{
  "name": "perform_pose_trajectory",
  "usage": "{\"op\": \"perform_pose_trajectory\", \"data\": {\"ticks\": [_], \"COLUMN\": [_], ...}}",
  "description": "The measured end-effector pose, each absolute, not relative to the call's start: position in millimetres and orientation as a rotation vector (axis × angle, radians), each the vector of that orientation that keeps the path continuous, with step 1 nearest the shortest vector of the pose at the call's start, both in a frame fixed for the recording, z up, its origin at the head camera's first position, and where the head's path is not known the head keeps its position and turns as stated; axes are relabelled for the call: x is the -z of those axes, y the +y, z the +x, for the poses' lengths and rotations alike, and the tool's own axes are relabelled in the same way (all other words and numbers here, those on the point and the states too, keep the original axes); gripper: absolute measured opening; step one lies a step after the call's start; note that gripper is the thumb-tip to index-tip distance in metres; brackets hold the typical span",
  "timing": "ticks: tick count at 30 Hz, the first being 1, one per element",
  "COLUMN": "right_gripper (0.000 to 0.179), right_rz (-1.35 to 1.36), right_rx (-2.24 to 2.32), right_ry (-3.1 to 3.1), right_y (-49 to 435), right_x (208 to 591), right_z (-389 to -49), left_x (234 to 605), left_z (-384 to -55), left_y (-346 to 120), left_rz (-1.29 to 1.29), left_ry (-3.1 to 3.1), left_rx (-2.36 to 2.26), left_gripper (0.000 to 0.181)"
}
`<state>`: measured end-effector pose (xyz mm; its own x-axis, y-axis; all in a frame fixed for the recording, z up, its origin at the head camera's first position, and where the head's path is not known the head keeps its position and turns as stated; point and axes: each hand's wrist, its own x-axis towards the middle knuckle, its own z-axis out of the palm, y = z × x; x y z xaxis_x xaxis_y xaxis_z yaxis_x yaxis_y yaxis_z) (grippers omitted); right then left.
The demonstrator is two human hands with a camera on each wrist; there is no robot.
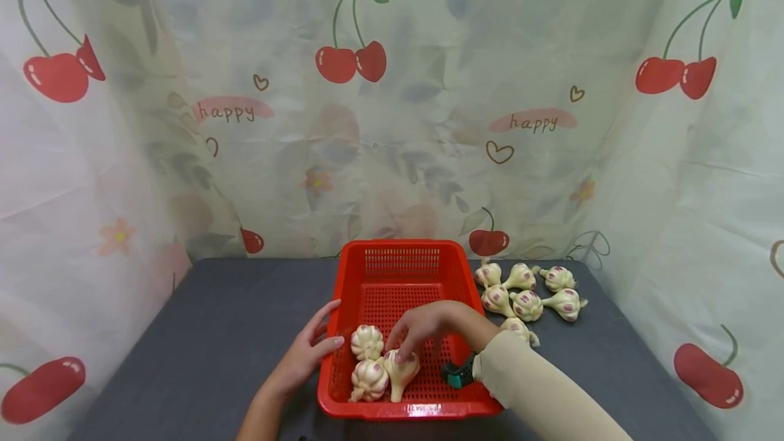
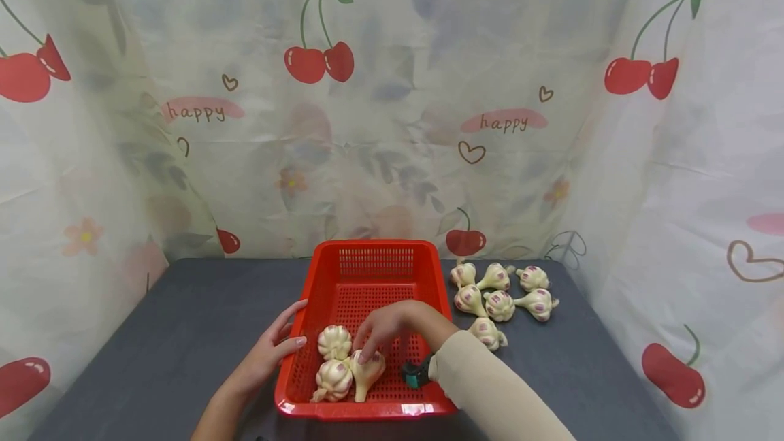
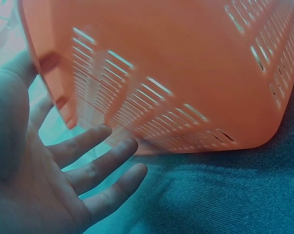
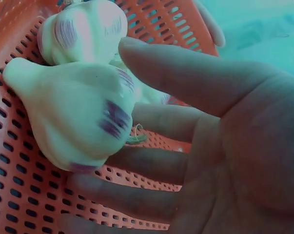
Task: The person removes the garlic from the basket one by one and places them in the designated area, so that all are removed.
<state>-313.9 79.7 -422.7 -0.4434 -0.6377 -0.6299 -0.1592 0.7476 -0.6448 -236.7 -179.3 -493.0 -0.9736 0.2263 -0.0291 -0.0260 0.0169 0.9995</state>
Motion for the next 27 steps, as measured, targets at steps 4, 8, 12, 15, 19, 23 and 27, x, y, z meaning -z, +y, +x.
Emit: {"op": "perform_pose_trajectory", "data": {"ticks": [4,8,12,15,19,23,27], "right_gripper": [0.026,0.028,0.035,0.037,0.038,0.036,0.032], "right_rz": [-0.603,-0.597,-0.567,-0.541,-0.556,-0.591,-0.612], "right_rx": [0.589,0.576,0.596,0.601,0.552,0.509,0.52], "right_ry": [2.017,2.026,1.977,1.947,1.961,1.969,1.951], "right_y": [77.0,75.7,74.1,72.2,68.9,67.3,68.7], "right_x": [423.6,423.7,422.9,422.5,423.0,423.1,422.3], "right_z": [-311.3,-310.5,-311.0,-310.5,-309.1,-308.4,-309.2], "left_x": [493.5,493.7,493.7,493.6,493.8,494.1,494.2], "left_z": [-236.5,-236.4,-236.6,-236.9,-236.9,-237.2,-237.3], "left_y": [-179.5,-180.1,-180.7,-180.9,-180.8,-180.6,-180.7], "left_rz": [0.22,0.232,0.238,0.242,0.242,0.246,0.252], "left_ry": [2.112,2.106,2.1,2.103,2.108,2.116,2.118], "left_rx": [-2.068,-2.068,-2.07,-2.07,-2.07,-2.067,-2.066], "left_gripper": [0.064,0.064,0.065,0.065,0.064,0.064,0.064]}}
